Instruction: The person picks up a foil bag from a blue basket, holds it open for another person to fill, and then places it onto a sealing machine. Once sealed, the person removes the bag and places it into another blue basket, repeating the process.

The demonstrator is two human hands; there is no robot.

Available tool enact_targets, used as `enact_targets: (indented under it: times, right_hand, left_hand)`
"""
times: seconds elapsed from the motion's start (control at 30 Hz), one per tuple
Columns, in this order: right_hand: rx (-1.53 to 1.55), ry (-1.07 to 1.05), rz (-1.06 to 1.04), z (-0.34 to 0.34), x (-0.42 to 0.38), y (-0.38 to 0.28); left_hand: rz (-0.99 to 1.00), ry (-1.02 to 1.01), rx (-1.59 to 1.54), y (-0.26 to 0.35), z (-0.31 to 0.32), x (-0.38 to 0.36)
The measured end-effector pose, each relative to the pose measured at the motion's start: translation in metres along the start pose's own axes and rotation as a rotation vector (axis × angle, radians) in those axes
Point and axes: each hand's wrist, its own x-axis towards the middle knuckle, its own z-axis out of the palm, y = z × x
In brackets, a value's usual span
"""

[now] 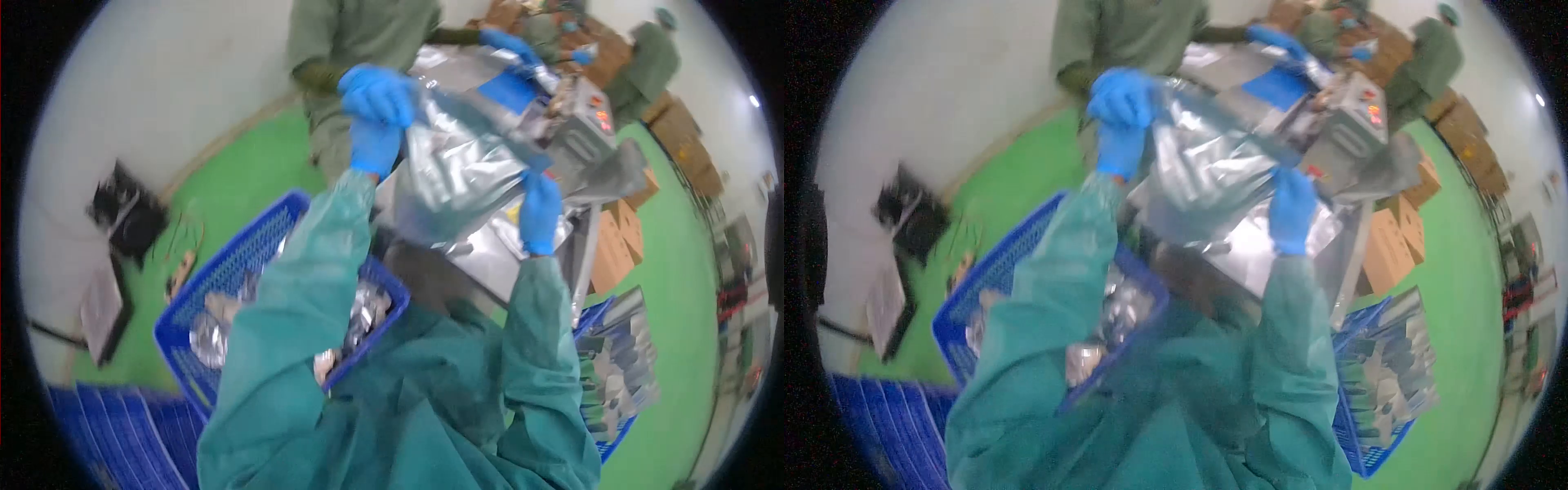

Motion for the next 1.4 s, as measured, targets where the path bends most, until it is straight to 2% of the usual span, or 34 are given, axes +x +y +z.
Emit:
enact_targets:
  times: [0.07, 0.1, 0.17, 0.2, 0.23, 0.27, 0.3, 0.37, 0.43, 0.5, 0.53, 0.57, 0.6, 0.63, 0.7, 0.73, 0.8, 0.93, 1.0, 1.03, 1.07, 1.13, 1.2, 1.27, 1.33, 1.4]
  right_hand:
    - [0.006, -0.156, 0.097, 0.002, 0.006, 0.018]
    - [-0.015, -0.125, 0.096, 0.003, 0.006, 0.02]
    - [0.117, -0.068, 0.041, 0.005, 0.012, 0.024]
    - [0.091, -0.048, 0.173, 0.002, 0.016, 0.043]
    - [0.094, -0.05, 0.277, -0.004, 0.021, 0.02]
    - [0.23, -0.004, 0.379, -0.005, 0.026, 0.024]
    - [0.211, 0.031, 0.347, -0.008, 0.031, 0.017]
    - [0.202, 0.078, 0.318, -0.008, 0.031, 0.005]
    - [0.174, 0.24, 0.332, -0.003, 0.019, -0.015]
    - [0.196, 0.141, 0.342, 0.008, -0.012, -0.032]
    - [0.144, 0.039, 0.403, 0.014, -0.027, -0.055]
    - [0.133, -0.01, 0.373, 0.023, -0.045, -0.068]
    - [0.34, -0.035, 0.423, 0.038, -0.067, -0.061]
    - [0.171, -0.164, 0.335, 0.04, -0.079, -0.065]
    - [0.199, -0.308, 0.332, 0.043, -0.095, -0.067]
    - [0.216, -0.302, 0.335, 0.046, -0.1, -0.066]
    - [0.166, -0.354, 0.421, 0.043, -0.105, -0.071]
    - [0.137, -0.393, 0.457, 0.047, -0.112, -0.069]
    - [0.084, -0.533, 0.424, 0.051, -0.114, -0.06]
    - [0.03, -0.562, 0.327, 0.053, -0.116, -0.055]
    - [0.026, -0.537, 0.346, 0.052, -0.115, -0.053]
    - [0.074, -0.682, 0.245, 0.054, -0.114, -0.051]
    - [0.113, -0.701, 0.298, 0.062, -0.113, -0.048]
    - [0.321, -0.779, 0.352, 0.078, -0.113, -0.038]
    - [0.404, -0.781, 0.269, 0.084, -0.105, -0.048]
    - [0.677, -0.957, 0.222, 0.072, -0.09, -0.079]
  left_hand:
    - [-0.102, -0.063, -0.14, -0.015, -0.031, -0.022]
    - [-0.161, -0.078, -0.096, -0.017, -0.061, -0.037]
    - [-0.354, -0.396, -0.374, -0.021, -0.118, -0.055]
    - [-0.469, -0.454, -0.256, -0.03, -0.147, -0.077]
    - [-0.569, -0.509, -0.142, -0.039, -0.18, -0.095]
    - [-0.569, -0.56, 0.102, -0.07, -0.202, -0.124]
    - [-0.56, -0.605, 0.344, -0.106, -0.216, -0.163]
    - [-0.49, -0.634, 0.403, -0.133, -0.24, -0.237]
    - [-0.466, -0.864, 0.522, -0.13, -0.239, -0.277]
    - [-0.316, -0.823, 0.55, -0.125, -0.215, -0.298]
    - [-0.31, -0.826, 0.543, -0.117, -0.201, -0.302]
    - [-0.264, -0.873, 0.524, -0.108, -0.184, -0.305]
    - [-0.213, -0.919, 0.503, -0.101, -0.167, -0.304]
    - [-0.196, -0.927, 0.488, -0.094, -0.151, -0.301]
    - [-0.572, -1.072, 0.827, -0.079, -0.132, -0.3]
    - [-0.543, -1.083, 0.817, -0.085, -0.129, -0.305]
    - [-0.541, -0.947, 0.83, -0.113, -0.133, -0.323]
    - [-0.316, -1.014, 0.786, -0.13, -0.152, -0.317]
    - [-0.26, -0.914, 0.593, -0.13, -0.17, -0.282]
    - [-0.093, -0.911, 0.507, -0.12, -0.182, -0.263]
    - [-0.064, -0.926, 0.504, -0.106, -0.189, -0.241]
    - [0.234, -0.934, 0.51, -0.072, -0.202, -0.194]
    - [0.406, -0.803, 0.383, -0.037, -0.215, -0.146]
    - [0.491, -0.821, 0.374, 0.007, -0.229, -0.093]
    - [0.608, -0.734, 0.437, 0.047, -0.239, -0.054]
    - [0.552, -0.64, 0.278, 0.073, -0.239, -0.022]
